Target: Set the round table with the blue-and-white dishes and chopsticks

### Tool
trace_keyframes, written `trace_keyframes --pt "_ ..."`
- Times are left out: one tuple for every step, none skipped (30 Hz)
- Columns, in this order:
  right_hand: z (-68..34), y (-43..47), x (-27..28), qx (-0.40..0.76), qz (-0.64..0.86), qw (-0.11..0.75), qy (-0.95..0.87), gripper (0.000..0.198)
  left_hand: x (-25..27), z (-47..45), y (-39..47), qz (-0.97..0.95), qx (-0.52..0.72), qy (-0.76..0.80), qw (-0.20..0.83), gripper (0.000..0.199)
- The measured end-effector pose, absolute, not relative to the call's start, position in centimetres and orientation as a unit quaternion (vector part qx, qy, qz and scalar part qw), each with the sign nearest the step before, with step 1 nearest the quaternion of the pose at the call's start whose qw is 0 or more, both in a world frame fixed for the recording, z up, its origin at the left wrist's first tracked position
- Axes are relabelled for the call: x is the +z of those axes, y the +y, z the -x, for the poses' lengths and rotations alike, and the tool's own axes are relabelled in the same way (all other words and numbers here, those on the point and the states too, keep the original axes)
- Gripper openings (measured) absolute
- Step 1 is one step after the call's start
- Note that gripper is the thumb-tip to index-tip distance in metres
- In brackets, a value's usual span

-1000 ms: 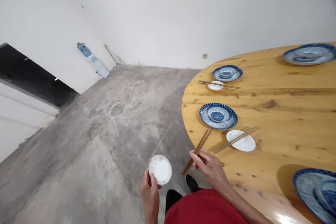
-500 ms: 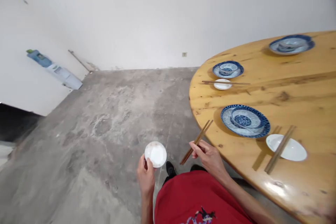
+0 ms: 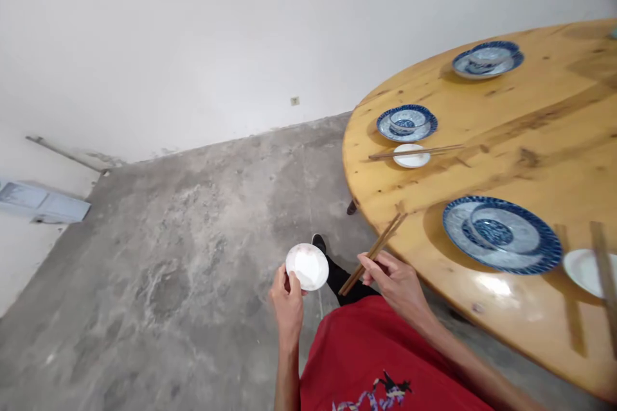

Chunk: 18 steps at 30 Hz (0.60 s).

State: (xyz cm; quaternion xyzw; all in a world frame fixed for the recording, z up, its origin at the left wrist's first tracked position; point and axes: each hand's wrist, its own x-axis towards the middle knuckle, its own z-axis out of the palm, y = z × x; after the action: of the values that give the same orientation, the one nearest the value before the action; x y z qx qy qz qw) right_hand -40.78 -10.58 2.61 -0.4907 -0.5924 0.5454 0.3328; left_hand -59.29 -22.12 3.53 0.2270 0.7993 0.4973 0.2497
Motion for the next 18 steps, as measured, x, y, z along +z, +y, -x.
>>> trace_keyframes --pt "42.5 -9.1 2.5 0.552 0.486 0.334 -0.590 0.049 3.5 60.8 -20.7 -0.228 0.491 0.803 0.248 0.038" --pt "44.2 -7.4 2.5 0.559 0.481 0.336 -0.587 0.050 3.6 62.5 -19.3 -0.229 0.485 0.808 0.243 0.040" --pt "46.0 -5.7 2.5 0.566 0.474 0.336 -0.584 0.049 3.7 64.1 -17.9 -0.229 0.478 0.814 0.235 0.041" --pt "47.9 -3.9 2.6 0.574 0.467 0.336 -0.583 0.049 3.9 65.8 -16.5 -0.230 0.470 0.822 0.226 0.042" --pt "49.7 -2.0 2.9 0.581 0.460 0.336 -0.581 0.047 4.1 67.4 -15.1 -0.230 0.462 0.830 0.212 0.043" --pt "51.4 -0.1 3.2 0.589 0.452 0.337 -0.579 0.046 4.4 69.0 -13.7 -0.229 0.455 0.838 0.196 0.044" --pt "53.0 1.8 3.6 0.597 0.444 0.340 -0.576 0.045 4.7 70.5 -12.3 -0.225 0.449 0.846 0.178 0.044" --pt "54.4 3.7 4.0 0.603 0.437 0.345 -0.572 0.043 5.0 72.0 -10.9 -0.219 0.442 0.855 0.162 0.044" --pt "55.7 5.5 4.4 0.607 0.432 0.351 -0.567 0.042 5.3 73.3 -9.4 -0.213 0.436 0.862 0.148 0.044" --pt "56.8 7.2 4.8 0.609 0.429 0.358 -0.563 0.041 5.5 74.5 -7.9 -0.206 0.432 0.867 0.138 0.044" --pt "57.7 8.8 5.2 0.609 0.429 0.364 -0.559 0.039 5.6 75.6 -6.4 -0.201 0.430 0.870 0.135 0.044" --pt "58.4 10.3 5.5 0.607 0.433 0.371 -0.554 0.039 5.7 76.7 -4.9 -0.199 0.427 0.871 0.139 0.044" --pt "58.9 11.7 5.8 0.604 0.438 0.377 -0.549 0.038 5.7 77.7 -3.4 -0.199 0.424 0.871 0.147 0.044" --pt "59.3 12.9 5.9 0.600 0.444 0.383 -0.544 0.038 5.5 78.6 -1.8 -0.201 0.420 0.871 0.158 0.045" --pt "59.6 14.0 5.9 0.596 0.451 0.389 -0.539 0.038 5.3 79.6 -0.2 -0.206 0.413 0.871 0.169 0.045" --pt "59.9 15.0 5.9 0.591 0.459 0.397 -0.532 0.038 5.0 80.5 1.5 -0.215 0.403 0.872 0.179 0.045" --pt "60.1 15.9 5.8 0.585 0.469 0.405 -0.523 0.038 4.7 81.6 3.3 -0.229 0.391 0.871 0.188 0.046" --pt "60.3 16.8 5.6 0.580 0.480 0.415 -0.511 0.038 4.3 82.7 5.2 -0.247 0.380 0.870 0.197 0.046"
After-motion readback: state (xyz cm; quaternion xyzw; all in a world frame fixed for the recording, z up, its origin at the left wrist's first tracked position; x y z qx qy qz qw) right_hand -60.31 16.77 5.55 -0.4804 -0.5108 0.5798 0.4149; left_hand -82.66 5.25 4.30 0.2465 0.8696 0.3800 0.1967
